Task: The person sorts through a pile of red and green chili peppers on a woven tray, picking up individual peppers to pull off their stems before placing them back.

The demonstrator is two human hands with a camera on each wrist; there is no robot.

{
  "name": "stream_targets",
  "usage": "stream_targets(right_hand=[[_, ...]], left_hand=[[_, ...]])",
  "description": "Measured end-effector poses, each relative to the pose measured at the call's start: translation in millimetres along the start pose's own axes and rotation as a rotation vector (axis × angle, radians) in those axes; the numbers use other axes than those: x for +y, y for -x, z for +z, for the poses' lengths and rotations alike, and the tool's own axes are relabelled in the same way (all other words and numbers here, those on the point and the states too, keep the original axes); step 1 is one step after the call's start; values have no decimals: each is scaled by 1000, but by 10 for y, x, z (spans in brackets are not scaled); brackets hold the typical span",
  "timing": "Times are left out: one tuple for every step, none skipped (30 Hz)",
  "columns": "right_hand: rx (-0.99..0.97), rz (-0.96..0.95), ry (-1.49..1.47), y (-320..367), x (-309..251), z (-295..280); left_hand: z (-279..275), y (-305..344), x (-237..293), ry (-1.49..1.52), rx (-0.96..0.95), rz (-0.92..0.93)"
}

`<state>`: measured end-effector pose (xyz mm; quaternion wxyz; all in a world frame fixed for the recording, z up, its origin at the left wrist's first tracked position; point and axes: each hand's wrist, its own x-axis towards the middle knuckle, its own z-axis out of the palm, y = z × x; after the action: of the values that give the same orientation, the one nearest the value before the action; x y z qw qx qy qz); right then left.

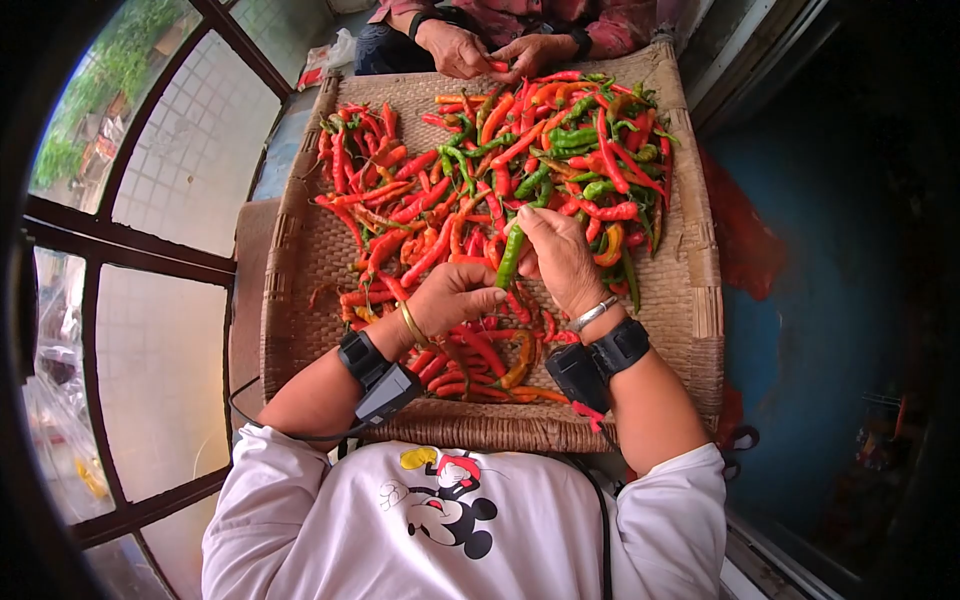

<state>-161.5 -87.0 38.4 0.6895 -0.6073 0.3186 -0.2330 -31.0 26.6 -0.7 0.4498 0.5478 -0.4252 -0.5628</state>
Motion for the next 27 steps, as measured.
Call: stream_targets(right_hand=[[27,25,-36,-9,24,-6],[53,50,-72,-19,49,-17],[53,49,-71,-28,70,-29],[124,57,-70,-44,87,-46],[195,66,-70,-61,111,-68],[194,64,-68,-86,141,-101],[190,16,81,-121,182,-144],[185,-29,228,-152,242,-193],[166,-195,513,-185,338,-254],[164,-192,513,-166,349,-240],[147,-384,846,-151,348,-223],[127,-575,1178,-132,351,-206],[127,-575,1177,-121,354,-182],[75,-592,1305,-110,359,-145],[19,-608,1431,-101,364,-100],[-40,-624,1557,-97,369,-58],[-84,-564,1594,-95,375,-18],[-88,-564,1593,-98,375,16],[-65,-565,1598,-94,370,43],[-40,-566,1605,-90,366,53],[-39,-565,1607,-88,364,46],[-65,-549,1624,-89,362,38],[-90,-534,1639,-92,360,36],[-91,-535,1638,-101,363,38],[-80,-511,1669,-110,373,42],[-68,-486,1701,-117,384,42],[-69,-484,1701,-123,392,36]], left_hand=[[4,1,9,-17,-22,10],[-10,-2,13,-17,-21,12],[-34,-2,13,29,-87,-39],[-65,-7,19,76,-152,-89],[-102,-11,40,76,-152,-87],[-147,-18,90,114,-74,-86],[-188,-14,208,151,2,-86],[-245,-2,350,203,162,-15],[-340,-77,326,426,287,112],[-397,-114,332,585,474,209],[-456,-110,351,609,559,232],[-493,-98,363,633,644,253],[-486,-103,326,633,644,252],[-466,-103,241,577,596,183],[-437,-98,158,520,548,115],[-361,-85,118,529,428,43],[-256,-79,90,406,356,43],[-158,-66,86,283,282,41],[-100,-51,67,284,282,39],[-55,-41,49,236,213,-1],[-36,-41,36,188,144,-39],[-39,-49,11,189,143,-38],[-48,-59,-27,215,152,-49],[-56,-57,-17,241,161,-60],[-75,-50,-2,241,162,-62],[-100,-42,23,273,195,-75],[-113,-40,46,305,226,-87]])
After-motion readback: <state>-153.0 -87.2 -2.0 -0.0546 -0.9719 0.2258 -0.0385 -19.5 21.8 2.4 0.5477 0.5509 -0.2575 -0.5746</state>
